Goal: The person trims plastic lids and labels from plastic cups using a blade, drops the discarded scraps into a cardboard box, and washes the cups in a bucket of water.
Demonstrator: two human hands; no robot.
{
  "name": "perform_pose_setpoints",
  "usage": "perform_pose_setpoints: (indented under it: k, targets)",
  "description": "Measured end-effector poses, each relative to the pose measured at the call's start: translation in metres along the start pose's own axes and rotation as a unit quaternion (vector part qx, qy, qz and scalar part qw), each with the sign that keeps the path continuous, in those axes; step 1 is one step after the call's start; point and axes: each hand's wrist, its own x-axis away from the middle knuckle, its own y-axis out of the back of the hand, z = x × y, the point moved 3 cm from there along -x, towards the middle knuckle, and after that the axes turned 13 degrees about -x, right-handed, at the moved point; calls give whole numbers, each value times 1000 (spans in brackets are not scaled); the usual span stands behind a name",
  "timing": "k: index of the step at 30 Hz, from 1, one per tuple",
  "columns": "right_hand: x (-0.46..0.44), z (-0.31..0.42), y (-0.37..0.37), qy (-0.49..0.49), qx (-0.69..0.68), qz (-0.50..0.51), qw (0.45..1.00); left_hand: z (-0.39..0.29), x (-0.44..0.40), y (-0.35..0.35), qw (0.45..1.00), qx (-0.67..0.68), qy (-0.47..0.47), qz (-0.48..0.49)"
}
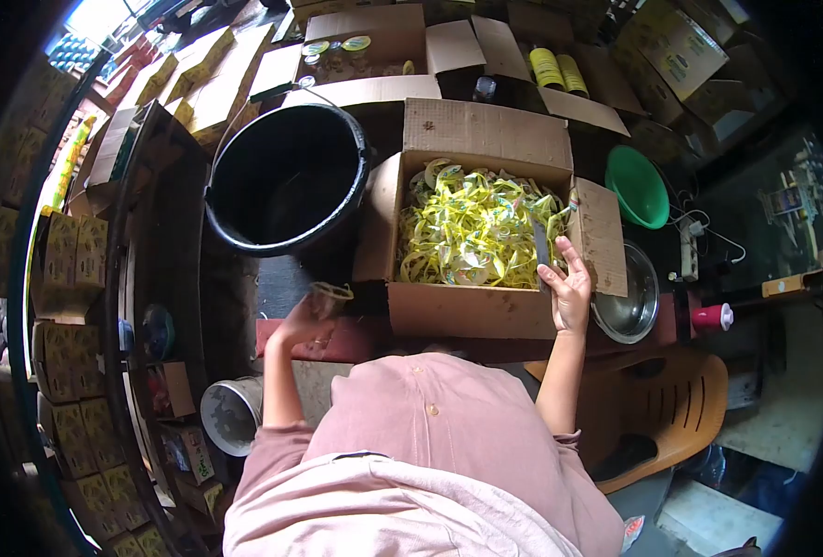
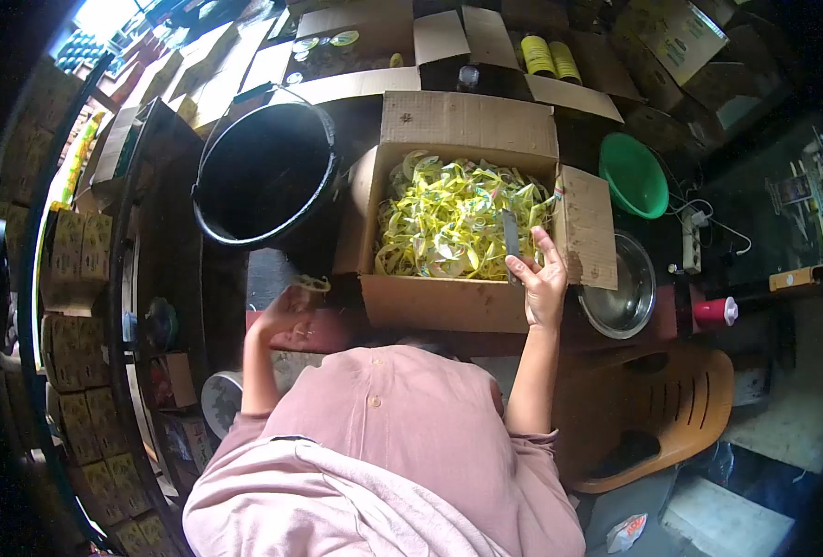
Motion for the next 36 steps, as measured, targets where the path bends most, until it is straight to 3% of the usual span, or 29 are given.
perform_pose_setpoints:
  k: [3, 5, 6, 9, 11, 13, 20, 23, 29, 30, 34, 36]
  targets:
    - [-3, -7, 7, 13, -14, -1, 1000, -41, 35, 24, 995, 57, -11, 81]
    - [-7, -13, 6, 12, -35, 8, 999, -92, 46, 28, 979, 134, -132, 72]
    - [-7, -15, 0, 13, -43, 11, 999, -116, 42, 28, 969, 106, -217, 56]
    - [-7, -19, -15, 39, -66, 16, 997, -162, 17, 12, 945, 112, -300, 63]
    - [-4, -17, -23, 51, -68, -1, 996, -181, -8, -4, 947, 109, -292, 85]
    - [-2, -16, -24, 55, -86, 3, 995, -195, -30, -17, 941, -43, -328, 68]
    - [8, -15, -30, 71, -64, 4, 995, -220, -38, -30, 916, -111, -378, 77]
    - [11, -16, -39, 75, -51, -1, 996, -226, -33, -26, 898, -177, -402, 7]
    - [16, 0, -68, 165, 65, 2, 984, -250, -27, -23, 888, -29, -459, 6]
    - [18, 7, -75, 172, 58, 12, 983, -256, -23, -22, 909, 15, -415, 32]
    - [24, 38, -101, 303, 153, 15, 940, -280, -9, -13, 885, 19, -460, -70]
    - [31, 46, -111, 361, 195, 17, 912, -283, -6, -16, 888, 71, -448, -70]
